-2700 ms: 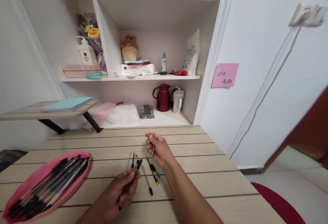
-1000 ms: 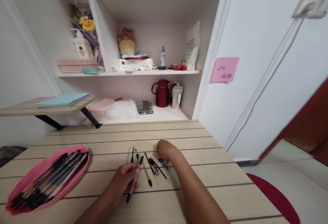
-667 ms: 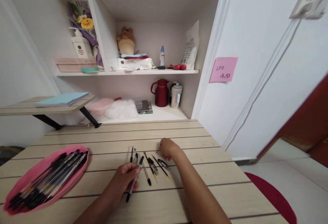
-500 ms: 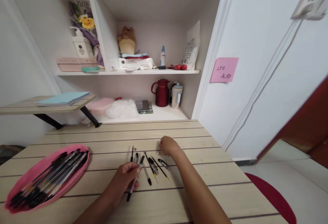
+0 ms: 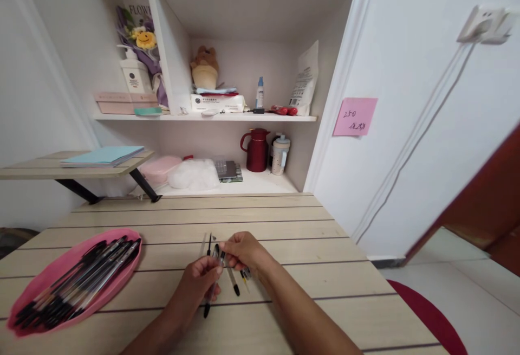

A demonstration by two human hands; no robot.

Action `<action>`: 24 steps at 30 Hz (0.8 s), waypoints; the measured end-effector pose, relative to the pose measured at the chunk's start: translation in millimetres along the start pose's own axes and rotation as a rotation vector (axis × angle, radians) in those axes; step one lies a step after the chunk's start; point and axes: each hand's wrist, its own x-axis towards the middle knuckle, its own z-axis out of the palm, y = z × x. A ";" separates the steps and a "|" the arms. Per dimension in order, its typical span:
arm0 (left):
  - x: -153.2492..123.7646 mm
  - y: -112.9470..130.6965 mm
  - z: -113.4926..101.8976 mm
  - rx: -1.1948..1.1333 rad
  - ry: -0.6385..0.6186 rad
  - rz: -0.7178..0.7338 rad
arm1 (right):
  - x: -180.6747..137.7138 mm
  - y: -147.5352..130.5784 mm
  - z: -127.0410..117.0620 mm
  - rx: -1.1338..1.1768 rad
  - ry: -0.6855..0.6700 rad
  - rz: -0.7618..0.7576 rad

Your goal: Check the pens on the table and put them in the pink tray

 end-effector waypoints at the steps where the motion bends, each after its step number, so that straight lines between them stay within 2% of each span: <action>1: 0.4 -0.4 0.3 -0.001 0.001 0.007 | -0.2 1.0 0.5 0.004 -0.006 -0.003; 7: -0.8 3.3 -0.3 0.021 -0.078 -0.019 | -1.9 4.5 5.0 0.122 0.031 -0.062; 16: -2.6 2.1 -2.0 0.009 -0.204 -0.117 | -1.5 11.1 -0.7 0.166 0.015 -0.060; 21: -0.3 -3.9 -1.0 0.077 -0.195 -0.116 | 1.4 12.7 -1.1 0.164 0.046 -0.070; 24: 0.2 -8.9 -0.2 0.153 -0.206 -0.063 | 3.9 10.6 -8.2 0.184 0.119 -0.117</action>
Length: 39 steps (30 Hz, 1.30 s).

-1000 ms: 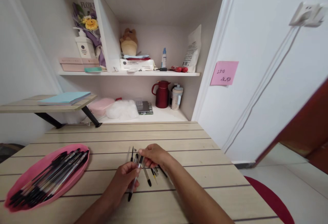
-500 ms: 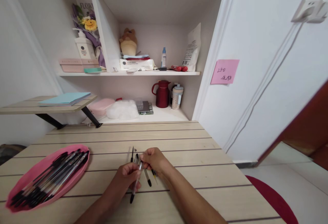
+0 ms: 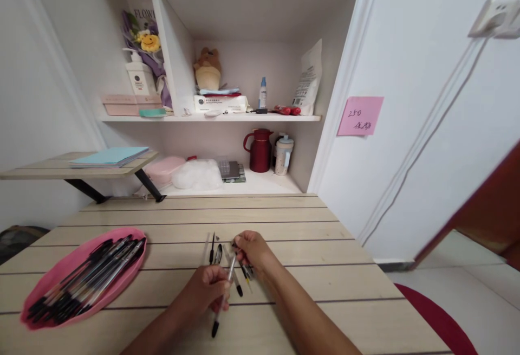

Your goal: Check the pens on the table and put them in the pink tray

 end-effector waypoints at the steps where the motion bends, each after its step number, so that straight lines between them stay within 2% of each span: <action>1: 0.3 -1.1 0.3 0.017 0.006 0.019 | 1.5 -1.2 -3.9 -0.005 0.032 -0.026; 4: 1.9 -2.0 0.8 0.044 0.088 0.038 | 5.5 -2.0 -17.7 -0.156 0.100 -0.081; 7: 3.7 -0.6 1.2 0.069 0.185 0.008 | 6.5 0.8 -27.9 -0.506 0.130 -0.093; 11: 3.8 1.5 2.8 0.041 0.251 -0.017 | 3.2 0.3 -31.0 -0.967 0.152 -0.168; 14: 2.0 6.3 0.6 0.018 0.282 -0.001 | 1.5 -3.3 -32.2 -1.107 0.165 -0.191; 16: -1.4 15.1 -8.2 0.054 0.285 0.032 | 1.8 -4.8 -34.8 -1.134 0.181 -0.187; 18: -8.0 29.7 -27.5 0.164 0.315 0.103 | 3.0 -5.4 -38.7 -1.138 0.187 -0.175; 20: -18.3 47.5 -58.8 0.376 0.414 0.226 | 4.2 -5.6 -42.4 -1.135 0.188 -0.158; 22: -30.7 62.8 -98.9 0.737 0.539 0.305 | 4.8 -6.0 -44.8 -1.135 0.190 -0.149; 23: -36.7 67.8 -120.0 0.963 0.594 0.284 | 4.8 -6.3 -45.3 -1.135 0.190 -0.145; 25: -46.2 70.9 -158.2 1.317 0.673 0.087 | 4.3 -6.9 -44.6 -1.135 0.186 -0.145; 27: -51.4 66.9 -185.1 1.359 0.695 -0.055 | 3.4 -7.3 -42.3 -1.122 0.178 -0.159; 28: -52.5 63.8 -193.1 1.391 0.685 -0.128 | 3.0 -7.3 -40.9 -1.112 0.175 -0.166; 29: -53.0 61.0 -197.6 1.423 0.671 -0.141 | 2.6 -7.2 -39.6 -1.100 0.172 -0.170; 33: -53.7 59.1 -196.1 1.553 0.670 -0.131 | 2.6 -5.5 -38.3 -1.044 0.162 -0.172; 39: -58.6 67.8 -201.1 1.435 0.666 -0.247 | 5.5 -5.4 -44.5 -0.922 0.155 -0.148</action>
